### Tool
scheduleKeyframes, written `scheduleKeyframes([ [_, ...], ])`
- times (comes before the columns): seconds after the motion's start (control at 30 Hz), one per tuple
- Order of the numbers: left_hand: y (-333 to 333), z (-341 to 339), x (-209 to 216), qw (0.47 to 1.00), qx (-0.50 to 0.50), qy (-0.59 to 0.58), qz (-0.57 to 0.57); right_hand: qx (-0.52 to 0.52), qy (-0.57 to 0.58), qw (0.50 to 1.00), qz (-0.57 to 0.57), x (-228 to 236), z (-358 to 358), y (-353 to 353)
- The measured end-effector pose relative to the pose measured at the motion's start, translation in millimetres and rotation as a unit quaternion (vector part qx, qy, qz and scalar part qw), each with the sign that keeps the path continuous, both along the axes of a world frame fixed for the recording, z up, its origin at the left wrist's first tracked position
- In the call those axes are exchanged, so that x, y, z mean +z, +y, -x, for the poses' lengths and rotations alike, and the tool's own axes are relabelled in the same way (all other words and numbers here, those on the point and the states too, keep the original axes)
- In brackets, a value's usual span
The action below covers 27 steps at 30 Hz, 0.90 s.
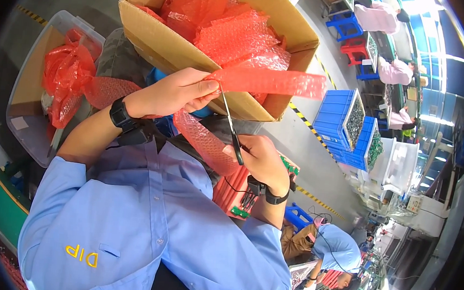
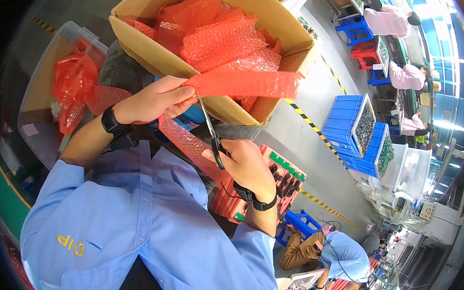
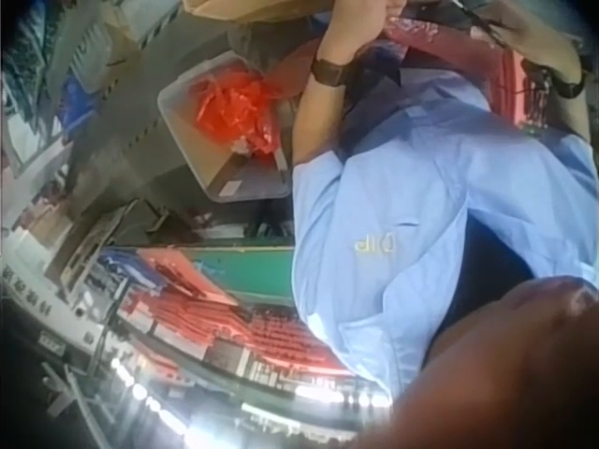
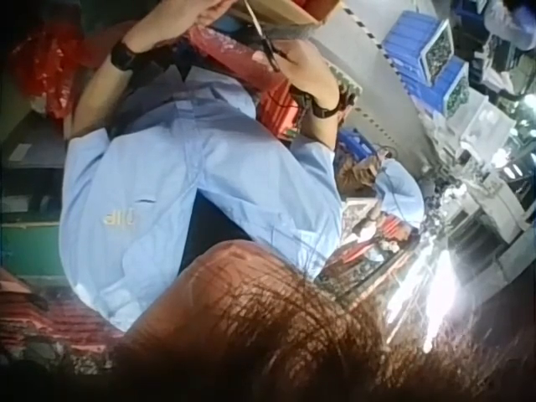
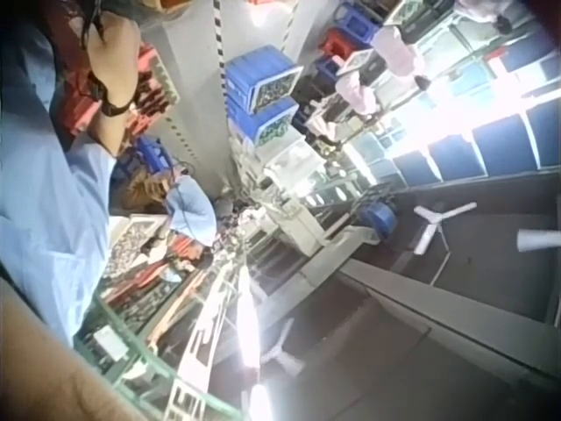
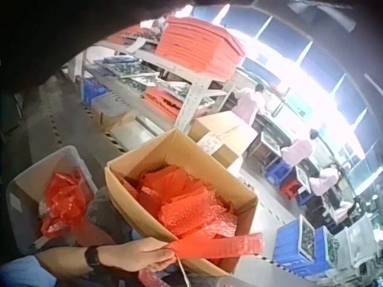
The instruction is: Cut pieces of red bubble wrap from a cardboard box using a pair of scissors.
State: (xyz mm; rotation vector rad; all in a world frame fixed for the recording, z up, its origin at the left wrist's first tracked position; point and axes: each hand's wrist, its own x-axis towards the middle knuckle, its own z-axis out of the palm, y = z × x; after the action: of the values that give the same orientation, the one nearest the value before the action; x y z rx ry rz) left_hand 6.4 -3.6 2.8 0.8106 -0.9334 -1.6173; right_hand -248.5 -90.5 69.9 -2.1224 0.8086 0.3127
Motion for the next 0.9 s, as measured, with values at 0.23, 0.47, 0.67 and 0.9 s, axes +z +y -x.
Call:
scheduleKeyframes([
  [0.23, 0, -3, -1, 1.0, -0.016, -0.001, -0.004, 0.001, 0.001, 1.0, -0.004, 3, 0, 0],
  [0.47, 0, -6, 4, 0.996, -0.072, 0.047, -0.014, 0.028, 0.023, 0.999, 0.019, 1, 3, -3],
  [0.67, -5, -10, 5, 0.995, -0.082, 0.059, 0.0, 0.028, -0.02, 0.999, -0.031, 2, 4, -6],
  [0.9, -13, -12, 17, 0.994, -0.093, 0.059, 0.011, 0.025, 0.003, 0.999, -0.031, 14, 2, -9],
])
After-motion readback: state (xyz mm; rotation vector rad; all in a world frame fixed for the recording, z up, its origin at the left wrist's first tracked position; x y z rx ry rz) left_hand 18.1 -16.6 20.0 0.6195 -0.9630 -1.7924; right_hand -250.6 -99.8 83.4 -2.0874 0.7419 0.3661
